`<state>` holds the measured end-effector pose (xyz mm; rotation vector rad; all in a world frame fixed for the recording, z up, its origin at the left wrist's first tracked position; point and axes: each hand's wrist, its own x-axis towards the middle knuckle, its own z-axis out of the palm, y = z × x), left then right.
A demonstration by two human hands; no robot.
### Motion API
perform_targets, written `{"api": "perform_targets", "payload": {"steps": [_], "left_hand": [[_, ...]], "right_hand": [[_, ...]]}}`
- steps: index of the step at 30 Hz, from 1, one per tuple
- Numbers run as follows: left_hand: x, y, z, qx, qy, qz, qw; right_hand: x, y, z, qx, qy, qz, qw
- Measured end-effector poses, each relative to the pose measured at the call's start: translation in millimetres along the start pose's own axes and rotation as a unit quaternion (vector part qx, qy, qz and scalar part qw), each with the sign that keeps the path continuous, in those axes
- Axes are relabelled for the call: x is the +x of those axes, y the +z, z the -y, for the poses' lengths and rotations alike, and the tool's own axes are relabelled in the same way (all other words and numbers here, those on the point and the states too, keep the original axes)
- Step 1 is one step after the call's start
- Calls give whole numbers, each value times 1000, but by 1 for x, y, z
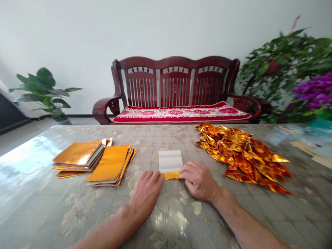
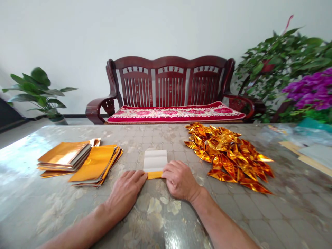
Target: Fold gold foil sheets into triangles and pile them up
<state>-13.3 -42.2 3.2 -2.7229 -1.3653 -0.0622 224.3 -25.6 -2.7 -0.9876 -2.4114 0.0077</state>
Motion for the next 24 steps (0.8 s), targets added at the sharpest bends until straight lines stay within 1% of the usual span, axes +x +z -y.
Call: {"api": "perform_targets", "payload": {"steps": [2, 4, 7, 10, 14, 17, 19, 20, 22, 23, 24], "left_hand": [[1, 1, 5, -16, -10, -18, 1000], [2, 1, 8, -18, -34, -40, 998], [3, -1, 9, 0, -86, -66, 994], [6, -3, 8, -6, -130, -76, 989], [12, 1, 12, -56, -182, -64, 980], [17, 6, 21, -131, -196, -76, 969], [21, 10, 24, -224, -213, -86, 947], [23, 11, 24, -287, -227, -84, 927], [29, 14, 20, -427, -245, -85, 866], [31, 15, 17, -482, -247, -106, 834], [33, 15, 13, -519, -243, -134, 809]], "right_hand": [[0, 0, 0, -7, -11, 38, 999], [1, 1, 1, -14, -17, 55, 998], [1, 4, 4, -20, -10, 58, 998], [2, 9, 12, -14, 10, 54, 998], [4, 16, 22, -9, 37, 44, 998], [5, 20, 28, -4, 36, 47, 998], [6, 22, 30, -3, 30, 45, 999], [6, 23, 31, -1, 27, 41, 999], [6, 24, 31, 10, 30, 25, 999], [6, 25, 31, 19, 35, 13, 999], [6, 25, 31, 31, 41, -2, 999]]}}
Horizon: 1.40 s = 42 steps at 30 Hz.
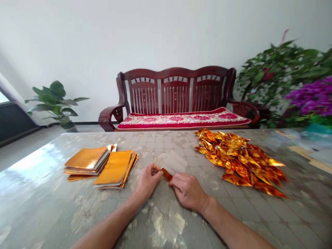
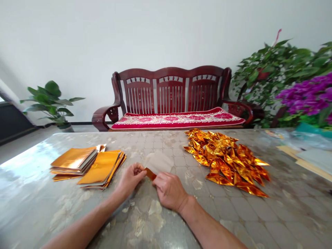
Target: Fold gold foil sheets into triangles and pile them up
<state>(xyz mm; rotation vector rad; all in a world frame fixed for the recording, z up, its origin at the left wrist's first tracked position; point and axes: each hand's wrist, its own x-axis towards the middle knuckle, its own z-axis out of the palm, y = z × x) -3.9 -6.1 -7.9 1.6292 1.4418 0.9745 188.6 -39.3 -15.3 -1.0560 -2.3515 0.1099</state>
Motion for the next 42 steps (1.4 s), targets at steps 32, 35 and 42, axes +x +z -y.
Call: {"api": "perform_targets", "payload": {"steps": [32, 35, 42], "left_hand": [[6, -30, 6, 363, 494, 7, 790], [4, -21, 6, 398, 480, 3, 782], [-4, -9, 7, 423, 443, 16, 791]], "right_hand": [[6, 5, -15, 191, 204, -95, 955], [4, -8, -11, 31, 215, -66, 974], [3, -17, -9, -115, 109, -26, 987]]}}
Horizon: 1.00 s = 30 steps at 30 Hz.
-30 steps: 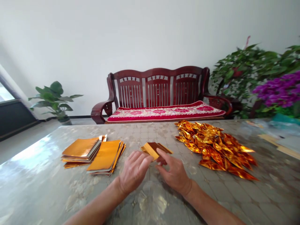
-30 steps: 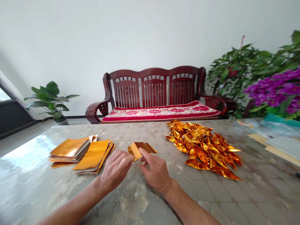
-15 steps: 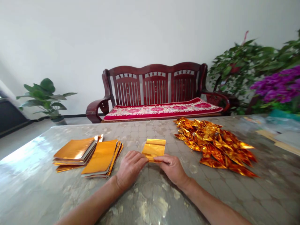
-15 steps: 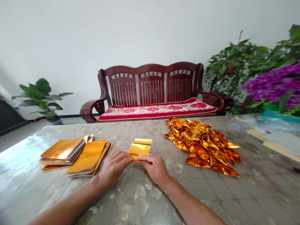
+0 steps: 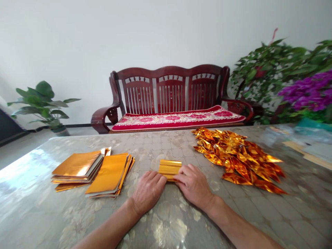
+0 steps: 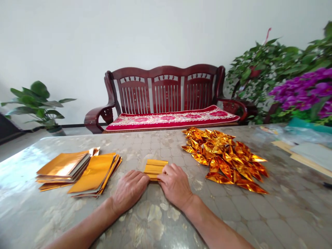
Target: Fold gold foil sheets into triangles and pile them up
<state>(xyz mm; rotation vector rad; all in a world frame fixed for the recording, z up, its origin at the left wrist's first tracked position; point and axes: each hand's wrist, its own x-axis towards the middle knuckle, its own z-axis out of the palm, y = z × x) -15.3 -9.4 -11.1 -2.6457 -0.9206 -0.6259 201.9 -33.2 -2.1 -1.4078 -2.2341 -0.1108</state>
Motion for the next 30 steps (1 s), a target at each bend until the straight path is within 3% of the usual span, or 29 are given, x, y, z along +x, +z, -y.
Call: {"api": "perform_targets", "payload": {"steps": [4, 6, 10, 14, 23, 30], "left_hand": [[-2, 5, 5, -67, -33, 26, 997], [-2, 7, 7, -121, -82, 42, 988], [2, 9, 11, -224, -205, 66, 951], [7, 11, 12, -291, -273, 78, 914], [6, 15, 12, -327, -315, 64, 889], [8, 9, 13, -334, -307, 83, 887]], "right_hand": [[0, 7, -4, 31, 9, 42, 999], [1, 8, -7, 56, 30, 56, 996], [4, 7, -11, 90, 56, 68, 992], [4, 8, -15, 106, 68, 47, 991], [4, 10, -19, 98, 80, 34, 991], [8, 6, -20, 95, 110, 59, 988]]}}
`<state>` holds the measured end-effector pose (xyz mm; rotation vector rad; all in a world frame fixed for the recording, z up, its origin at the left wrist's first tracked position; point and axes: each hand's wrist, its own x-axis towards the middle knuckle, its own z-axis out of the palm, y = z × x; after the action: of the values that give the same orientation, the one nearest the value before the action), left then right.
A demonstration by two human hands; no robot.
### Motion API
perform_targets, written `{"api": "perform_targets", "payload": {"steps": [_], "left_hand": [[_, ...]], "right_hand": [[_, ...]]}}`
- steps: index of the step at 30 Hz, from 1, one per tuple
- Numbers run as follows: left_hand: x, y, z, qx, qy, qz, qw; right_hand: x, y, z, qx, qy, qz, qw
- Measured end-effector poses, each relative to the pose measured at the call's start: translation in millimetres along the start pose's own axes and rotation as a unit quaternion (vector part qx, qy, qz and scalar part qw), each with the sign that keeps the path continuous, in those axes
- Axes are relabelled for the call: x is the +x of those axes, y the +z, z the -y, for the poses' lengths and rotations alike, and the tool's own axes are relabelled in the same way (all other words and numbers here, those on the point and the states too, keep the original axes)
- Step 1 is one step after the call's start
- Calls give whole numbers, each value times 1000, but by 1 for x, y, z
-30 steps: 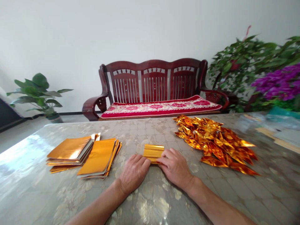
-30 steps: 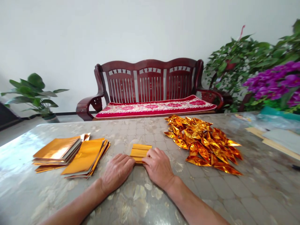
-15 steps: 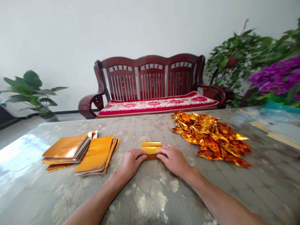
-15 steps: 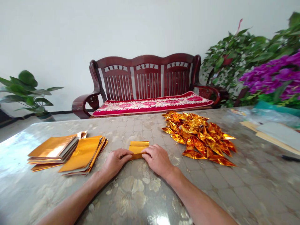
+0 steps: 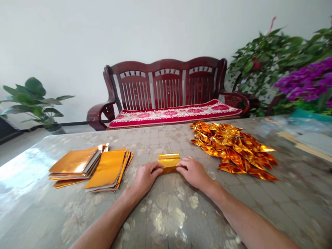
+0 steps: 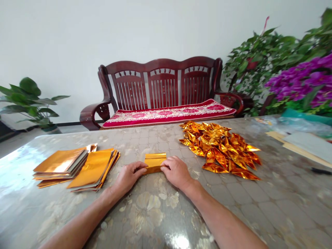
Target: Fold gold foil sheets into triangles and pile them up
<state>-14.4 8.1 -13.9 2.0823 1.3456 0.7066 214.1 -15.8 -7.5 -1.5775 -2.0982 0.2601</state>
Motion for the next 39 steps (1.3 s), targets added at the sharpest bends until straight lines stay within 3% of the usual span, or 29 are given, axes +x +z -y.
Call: {"api": "perform_targets", "payload": {"steps": [8, 18, 39], "left_hand": [[2, -1, -6, 20, -11, 10, 1000], [4, 1, -13, 62, -36, 13, 997], [2, 2, -13, 89, -18, 8, 996]], "right_hand": [[2, 0, 1, 6, 37, 10, 999], [-2, -3, 3, -42, 18, 10, 999], [-2, 2, 8, -72, 34, 7, 997]]}}
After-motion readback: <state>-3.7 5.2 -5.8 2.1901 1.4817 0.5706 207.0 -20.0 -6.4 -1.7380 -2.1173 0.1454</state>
